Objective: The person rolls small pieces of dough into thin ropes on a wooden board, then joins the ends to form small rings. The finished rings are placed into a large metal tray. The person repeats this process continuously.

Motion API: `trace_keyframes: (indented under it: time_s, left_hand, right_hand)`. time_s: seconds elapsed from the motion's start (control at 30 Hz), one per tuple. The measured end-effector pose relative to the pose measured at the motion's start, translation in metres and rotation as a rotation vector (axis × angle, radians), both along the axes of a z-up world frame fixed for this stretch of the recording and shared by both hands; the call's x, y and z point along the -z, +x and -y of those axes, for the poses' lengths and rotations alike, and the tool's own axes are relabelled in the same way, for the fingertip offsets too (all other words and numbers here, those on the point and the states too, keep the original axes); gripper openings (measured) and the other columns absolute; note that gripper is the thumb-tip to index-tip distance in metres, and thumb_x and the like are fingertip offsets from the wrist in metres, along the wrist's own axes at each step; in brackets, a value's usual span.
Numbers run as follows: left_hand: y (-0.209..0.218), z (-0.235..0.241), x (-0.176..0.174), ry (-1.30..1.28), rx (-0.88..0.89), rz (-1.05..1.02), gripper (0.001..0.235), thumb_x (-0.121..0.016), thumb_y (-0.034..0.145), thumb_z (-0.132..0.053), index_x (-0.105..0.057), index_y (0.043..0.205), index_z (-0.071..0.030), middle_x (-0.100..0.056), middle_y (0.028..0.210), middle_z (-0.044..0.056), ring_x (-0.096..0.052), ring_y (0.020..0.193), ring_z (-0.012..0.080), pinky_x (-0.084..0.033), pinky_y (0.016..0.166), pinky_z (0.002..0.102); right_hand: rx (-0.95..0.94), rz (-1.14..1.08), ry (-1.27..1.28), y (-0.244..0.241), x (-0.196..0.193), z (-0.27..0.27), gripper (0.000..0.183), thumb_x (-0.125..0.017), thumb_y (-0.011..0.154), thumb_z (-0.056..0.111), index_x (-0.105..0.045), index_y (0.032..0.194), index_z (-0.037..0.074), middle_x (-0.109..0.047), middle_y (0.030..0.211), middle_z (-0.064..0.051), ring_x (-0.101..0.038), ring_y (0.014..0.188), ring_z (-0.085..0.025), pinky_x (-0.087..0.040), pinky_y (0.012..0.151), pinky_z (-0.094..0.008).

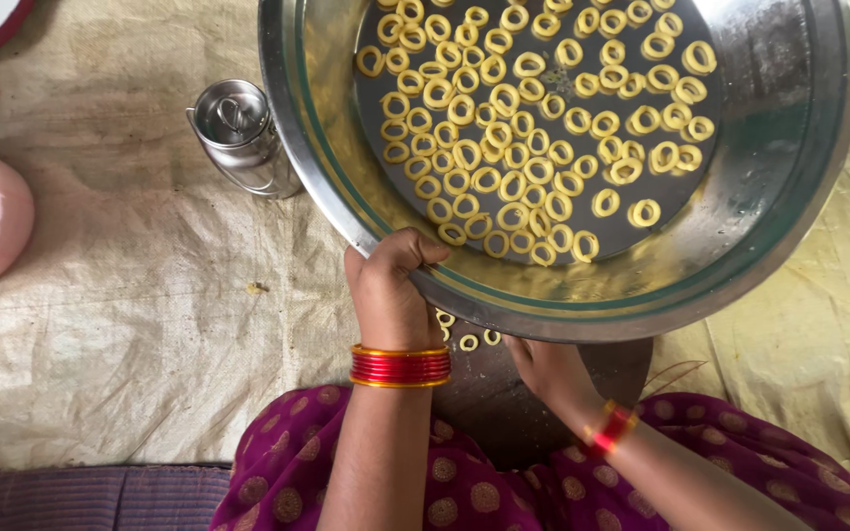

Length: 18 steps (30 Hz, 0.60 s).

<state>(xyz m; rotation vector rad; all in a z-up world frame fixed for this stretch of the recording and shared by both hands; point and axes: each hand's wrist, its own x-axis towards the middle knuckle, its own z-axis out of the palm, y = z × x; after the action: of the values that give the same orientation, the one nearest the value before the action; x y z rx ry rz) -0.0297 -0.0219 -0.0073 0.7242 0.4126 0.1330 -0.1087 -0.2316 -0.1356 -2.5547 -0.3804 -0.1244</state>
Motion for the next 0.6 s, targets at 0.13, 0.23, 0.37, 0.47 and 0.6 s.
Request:
trace_keyframes:
  time_s: [0.13,0.23,0.37,0.47,0.6]
  left_hand:
    - [0.000,0.000,-0.001,-0.007,-0.009,-0.054,0.011,-0.058,0.065,0.003,-0.060,0.076,0.006,-0.062,0.069,0.012,-0.058,0.065,0.0232,-0.050,0.064,0.035]
    - [0.001,0.002,-0.001,-0.022,-0.021,-0.046,0.013,-0.058,0.065,0.003,-0.059,0.078,0.004,-0.061,0.071,0.011,-0.058,0.066,0.0221,-0.050,0.065,0.034]
    - [0.001,0.001,-0.001,-0.014,-0.017,-0.055,0.014,-0.059,0.065,0.004,-0.059,0.079,0.004,-0.060,0.071,0.010,-0.057,0.066,0.0223,-0.049,0.064,0.034]
    - [0.002,0.001,-0.003,-0.009,-0.020,-0.030,0.013,-0.058,0.065,0.004,-0.059,0.078,0.005,-0.060,0.070,0.011,-0.057,0.065,0.0227,-0.049,0.064,0.034]
    - [0.000,0.001,-0.002,-0.005,-0.024,-0.028,0.012,-0.056,0.064,0.004,-0.060,0.075,0.003,-0.061,0.069,0.012,-0.058,0.065,0.0222,-0.051,0.065,0.034]
  right_hand:
    - [0.155,-0.106,0.019,0.016,0.031,-0.007,0.019,-0.070,0.089,0.021,-0.072,0.101,0.006,-0.074,0.091,-0.012,-0.071,0.081,-0.028,-0.056,0.074,-0.042]
    - [0.224,-0.196,-0.042,0.017,0.032,-0.012,0.023,-0.075,0.084,0.027,-0.073,0.096,0.007,-0.075,0.084,-0.009,-0.071,0.076,-0.026,-0.055,0.074,-0.042]
    - [0.157,-0.107,-0.112,0.020,0.012,-0.019,0.024,-0.078,0.082,0.027,-0.074,0.094,0.008,-0.073,0.083,-0.011,-0.069,0.074,-0.028,-0.054,0.071,-0.043]
    - [0.062,-0.242,-0.193,0.012,-0.025,-0.019,0.017,-0.075,0.091,0.026,-0.075,0.097,0.011,-0.076,0.084,-0.007,-0.071,0.073,-0.025,-0.055,0.071,-0.042]
    - [-0.133,0.186,0.001,-0.040,-0.107,-0.018,0.016,-0.076,0.085,0.019,-0.074,0.098,0.012,-0.078,0.093,-0.005,-0.075,0.080,-0.019,-0.061,0.069,-0.032]
